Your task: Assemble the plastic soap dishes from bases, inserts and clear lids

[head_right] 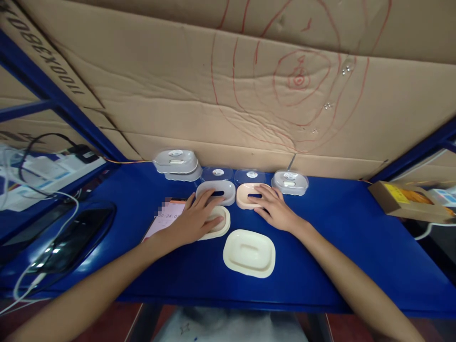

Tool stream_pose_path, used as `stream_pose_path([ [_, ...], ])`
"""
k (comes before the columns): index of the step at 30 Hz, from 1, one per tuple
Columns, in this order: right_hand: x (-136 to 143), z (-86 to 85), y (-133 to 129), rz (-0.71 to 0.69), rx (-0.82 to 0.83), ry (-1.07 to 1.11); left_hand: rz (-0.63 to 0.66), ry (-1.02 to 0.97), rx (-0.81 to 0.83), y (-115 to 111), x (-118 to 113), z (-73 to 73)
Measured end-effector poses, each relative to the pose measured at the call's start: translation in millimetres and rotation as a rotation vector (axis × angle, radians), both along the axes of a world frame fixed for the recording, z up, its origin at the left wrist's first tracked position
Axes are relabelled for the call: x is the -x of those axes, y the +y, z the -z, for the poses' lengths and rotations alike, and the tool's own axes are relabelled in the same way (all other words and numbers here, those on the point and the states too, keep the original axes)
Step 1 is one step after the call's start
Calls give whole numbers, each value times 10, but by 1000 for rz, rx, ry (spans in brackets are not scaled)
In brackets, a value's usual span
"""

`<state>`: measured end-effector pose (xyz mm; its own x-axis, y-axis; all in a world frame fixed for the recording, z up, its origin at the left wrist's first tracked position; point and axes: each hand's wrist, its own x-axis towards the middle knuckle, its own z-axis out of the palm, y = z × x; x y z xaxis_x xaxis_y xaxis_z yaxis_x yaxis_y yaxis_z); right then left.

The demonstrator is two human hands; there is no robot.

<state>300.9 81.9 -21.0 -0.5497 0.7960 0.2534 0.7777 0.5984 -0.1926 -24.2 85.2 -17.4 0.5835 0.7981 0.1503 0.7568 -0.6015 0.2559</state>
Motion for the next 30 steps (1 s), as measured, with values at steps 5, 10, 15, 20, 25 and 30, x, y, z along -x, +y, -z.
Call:
stream_pose_path([
  [5, 27, -185, -156, 0, 19, 45, 1, 1, -31, 31, 23, -6],
  [10, 69, -532, -674, -155, 305, 100, 80, -23, -94, -104, -22, -129],
  [15, 248, -495, -963, -248, 477, 37, 406, -41, -141, -330, -86, -216],
  [20, 201, -354, -854, -172, 403, 6, 572, 7, -125, -414, -123, -183],
  [25, -1, -270, -716, -117, 370, 33, 551, 48, -129, -348, -121, -123],
  [30, -184, -321, -540, -154, 414, 195, 551, 54, -140, -331, -117, -130],
])
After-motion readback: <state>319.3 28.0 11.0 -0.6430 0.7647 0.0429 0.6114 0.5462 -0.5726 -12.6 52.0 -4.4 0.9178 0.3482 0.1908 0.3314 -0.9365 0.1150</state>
